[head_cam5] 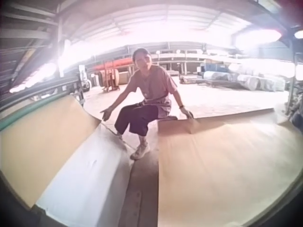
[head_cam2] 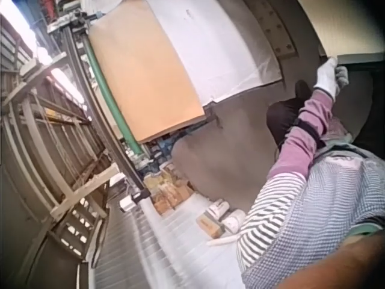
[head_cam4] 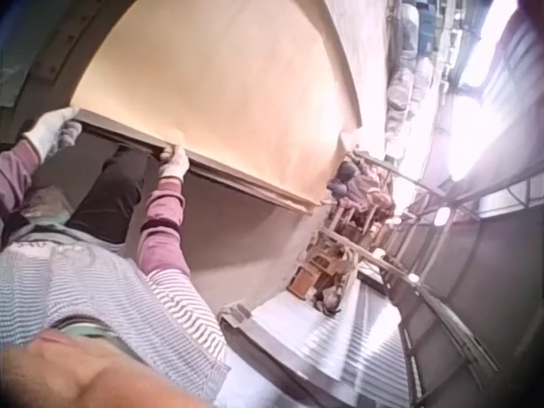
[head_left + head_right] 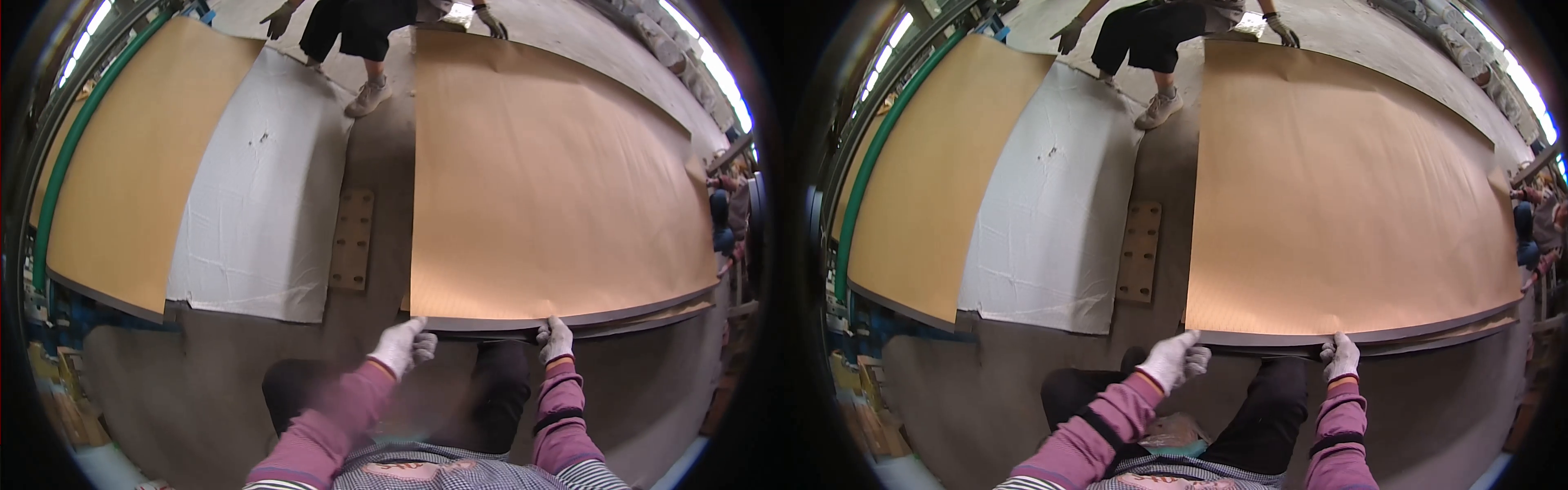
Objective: Collaboratively moving large brown industrial sheets from one stack to another.
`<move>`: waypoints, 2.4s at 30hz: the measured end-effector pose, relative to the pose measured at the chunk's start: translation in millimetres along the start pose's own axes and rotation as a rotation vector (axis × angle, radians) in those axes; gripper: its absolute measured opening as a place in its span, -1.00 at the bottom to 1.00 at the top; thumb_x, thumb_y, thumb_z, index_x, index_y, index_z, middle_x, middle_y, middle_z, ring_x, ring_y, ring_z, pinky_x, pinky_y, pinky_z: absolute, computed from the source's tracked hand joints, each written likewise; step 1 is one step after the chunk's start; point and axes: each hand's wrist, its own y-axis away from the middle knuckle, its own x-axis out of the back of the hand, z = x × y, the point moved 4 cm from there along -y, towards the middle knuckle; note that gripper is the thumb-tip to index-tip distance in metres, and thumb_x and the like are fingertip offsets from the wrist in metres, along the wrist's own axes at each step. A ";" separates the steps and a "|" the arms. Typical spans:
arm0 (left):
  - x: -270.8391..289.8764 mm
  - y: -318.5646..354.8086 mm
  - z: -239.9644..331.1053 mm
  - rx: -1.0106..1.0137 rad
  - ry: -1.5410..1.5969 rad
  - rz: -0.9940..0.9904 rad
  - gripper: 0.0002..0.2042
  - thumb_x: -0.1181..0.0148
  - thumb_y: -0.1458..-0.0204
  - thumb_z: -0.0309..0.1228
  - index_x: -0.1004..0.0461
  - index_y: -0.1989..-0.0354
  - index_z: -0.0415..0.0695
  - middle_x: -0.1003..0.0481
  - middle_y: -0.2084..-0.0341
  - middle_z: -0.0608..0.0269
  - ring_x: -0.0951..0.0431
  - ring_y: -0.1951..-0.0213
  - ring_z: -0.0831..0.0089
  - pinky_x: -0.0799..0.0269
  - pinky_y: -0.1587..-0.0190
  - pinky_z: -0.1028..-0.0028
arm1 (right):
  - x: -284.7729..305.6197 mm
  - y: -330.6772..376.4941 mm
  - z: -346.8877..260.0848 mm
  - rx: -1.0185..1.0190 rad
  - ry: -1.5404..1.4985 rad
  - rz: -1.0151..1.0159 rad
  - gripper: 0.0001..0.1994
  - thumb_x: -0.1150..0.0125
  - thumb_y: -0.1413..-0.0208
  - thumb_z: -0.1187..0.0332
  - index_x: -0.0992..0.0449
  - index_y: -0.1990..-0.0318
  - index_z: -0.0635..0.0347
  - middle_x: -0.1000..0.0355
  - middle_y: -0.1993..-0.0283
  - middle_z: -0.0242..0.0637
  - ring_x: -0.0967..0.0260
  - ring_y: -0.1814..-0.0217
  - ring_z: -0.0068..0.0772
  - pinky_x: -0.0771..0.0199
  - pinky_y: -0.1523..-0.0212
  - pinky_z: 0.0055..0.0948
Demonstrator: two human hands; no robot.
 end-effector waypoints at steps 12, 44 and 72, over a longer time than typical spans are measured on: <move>326.0 221.8 164.3 -1.113 0.230 1.145 -0.44 -0.23 -0.01 -0.19 -0.13 -0.11 -0.11 -0.32 0.25 0.38 -0.26 0.49 0.63 -0.19 0.45 0.51 | 61.6 -61.9 -36.1 -0.025 0.401 -0.178 -0.79 -0.05 -0.16 0.11 -0.42 0.23 0.00 -0.36 0.53 -0.46 -0.20 0.60 -0.61 -0.32 0.59 -0.57; 20.4 273.6 21.3 -0.698 -0.164 0.113 -0.85 -0.01 -0.15 -0.31 -0.37 0.40 -0.11 -0.36 0.67 0.29 -0.38 0.65 0.50 -0.43 0.54 0.48 | -29.7 310.2 51.4 0.561 0.598 -1.136 -0.58 -0.05 -0.05 0.18 -0.44 0.03 0.32 -0.43 0.41 -0.32 -0.35 0.42 -0.55 -0.39 0.37 -0.53; 31.8 257.7 33.4 -0.879 -0.321 -0.205 -0.57 0.02 -0.13 -0.18 -0.25 -0.05 -0.24 -0.45 0.14 0.04 -0.51 0.18 0.16 -0.51 0.22 0.14 | 1.0 369.4 -79.4 0.526 0.182 -0.689 -0.77 0.00 -0.12 0.19 -0.36 0.41 0.17 -0.28 0.63 -0.39 -0.18 0.72 -0.55 -0.14 0.74 -0.58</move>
